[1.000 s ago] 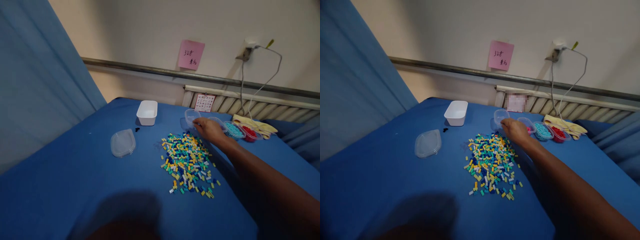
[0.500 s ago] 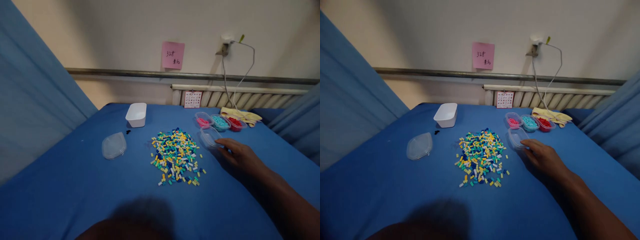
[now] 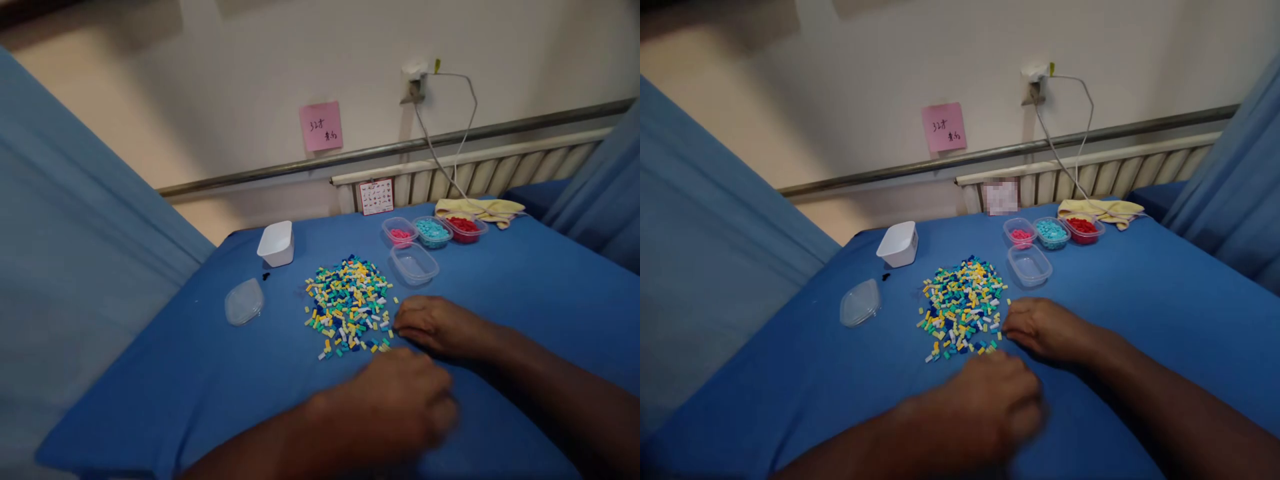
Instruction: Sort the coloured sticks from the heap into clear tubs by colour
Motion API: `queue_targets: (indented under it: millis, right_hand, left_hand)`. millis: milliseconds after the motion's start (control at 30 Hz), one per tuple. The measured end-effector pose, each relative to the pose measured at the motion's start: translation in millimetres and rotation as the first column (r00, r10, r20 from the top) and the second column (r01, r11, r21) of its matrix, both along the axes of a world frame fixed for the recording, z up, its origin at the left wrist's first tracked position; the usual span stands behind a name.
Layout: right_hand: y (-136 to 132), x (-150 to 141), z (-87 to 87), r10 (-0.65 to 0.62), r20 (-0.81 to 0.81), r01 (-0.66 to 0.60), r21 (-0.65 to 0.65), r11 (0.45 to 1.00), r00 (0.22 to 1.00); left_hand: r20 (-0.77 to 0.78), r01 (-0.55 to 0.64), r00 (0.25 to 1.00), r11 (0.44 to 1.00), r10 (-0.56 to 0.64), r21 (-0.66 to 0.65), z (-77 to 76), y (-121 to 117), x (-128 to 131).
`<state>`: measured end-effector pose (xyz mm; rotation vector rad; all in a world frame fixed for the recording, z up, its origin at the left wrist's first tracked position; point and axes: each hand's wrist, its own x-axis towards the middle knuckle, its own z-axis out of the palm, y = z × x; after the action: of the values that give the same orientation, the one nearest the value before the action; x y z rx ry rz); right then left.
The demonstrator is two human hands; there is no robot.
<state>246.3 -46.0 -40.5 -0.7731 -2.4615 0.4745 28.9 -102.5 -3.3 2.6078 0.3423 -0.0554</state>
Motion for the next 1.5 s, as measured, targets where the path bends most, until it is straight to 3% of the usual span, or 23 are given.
queue_targets:
  millis: [33,100,200,300,433,533,667,767,967,1067,1200,1367,1500]
  right_hand:
    - [1.6,-3.8,-2.5,-0.003,-0.019,0.003,0.019,1.0,1.0]
    - [4.1,-11.6,-5.6,-0.022,-0.035,0.025,0.061,0.998,0.999]
    - [5.5,-20.9,-6.4,-0.055,-0.037,0.059,0.106,0.993,0.998]
    - [6.1,-25.5,-7.9,-0.103,-0.076,0.112,0.116,0.987,0.992]
    - [10.1,-32.8,-18.6,-0.288,-0.071,0.292,0.058,0.955,0.955]
    - [13.2,-39.6,-25.8,-0.355,0.032,0.356,-0.03,0.934,0.934]
    - [8.4,-40.4,-23.1,-0.245,0.123,0.254,-0.063,0.965,0.962]
    - [-0.8,-37.1,-17.1,-0.17,0.148,0.182,-0.073,0.981,0.974]
    - [6.2,-50.0,-12.8,-0.164,0.144,0.173,-0.054,0.983,0.976]
    - [32.3,-69.2,-8.8,-0.211,0.133,0.218,-0.039,0.975,0.968]
    - [58.1,-81.0,-0.9,-0.191,0.215,0.212,-0.077,0.974,0.958]
    - [34.3,-55.2,-0.4,-0.132,0.302,0.154,-0.051,0.987,0.944]
    - [7.3,-37.8,-5.6,-0.15,0.286,0.167,-0.033,0.985,0.946]
  left_hand:
    - [0.036,-0.019,0.999,0.981,0.013,0.192,4.2,15.5,-10.4]
    - [0.116,-0.092,0.992,0.879,0.042,0.468,7.2,40.7,-30.0]
    - [0.153,-0.163,0.984,0.793,0.09,0.587,2.4,62.2,-50.6]
    - [0.196,-0.282,0.959,0.771,0.206,0.571,-2.4,77.2,-62.0]
    - [0.288,-0.531,0.847,0.708,0.446,0.465,-0.4,108.1,-69.2]
    - [0.153,-0.565,0.819,0.73,0.553,0.384,1.6,127.4,-70.6]
    - [-0.009,-0.463,0.874,0.838,0.486,0.287,4.0,121.3,-78.5]
    - [-0.058,-0.447,0.878,0.858,0.475,0.254,6.7,99.4,-96.2]
    - [-0.146,-0.525,0.8,0.797,0.582,0.298,4.6,74.5,-124.2]
    - [-0.126,-0.564,0.767,0.754,0.63,0.336,2.4,86.5,-113.0]
    - [-0.151,-0.587,0.742,0.742,0.653,0.322,-0.9,111.2,-92.4]
    - [-0.13,-0.615,0.732,0.73,0.669,0.298,-7.4,117.6,-103.2]
    - [-0.09,-0.695,0.661,0.653,0.745,0.301,-11.2,112.1,-119.0]
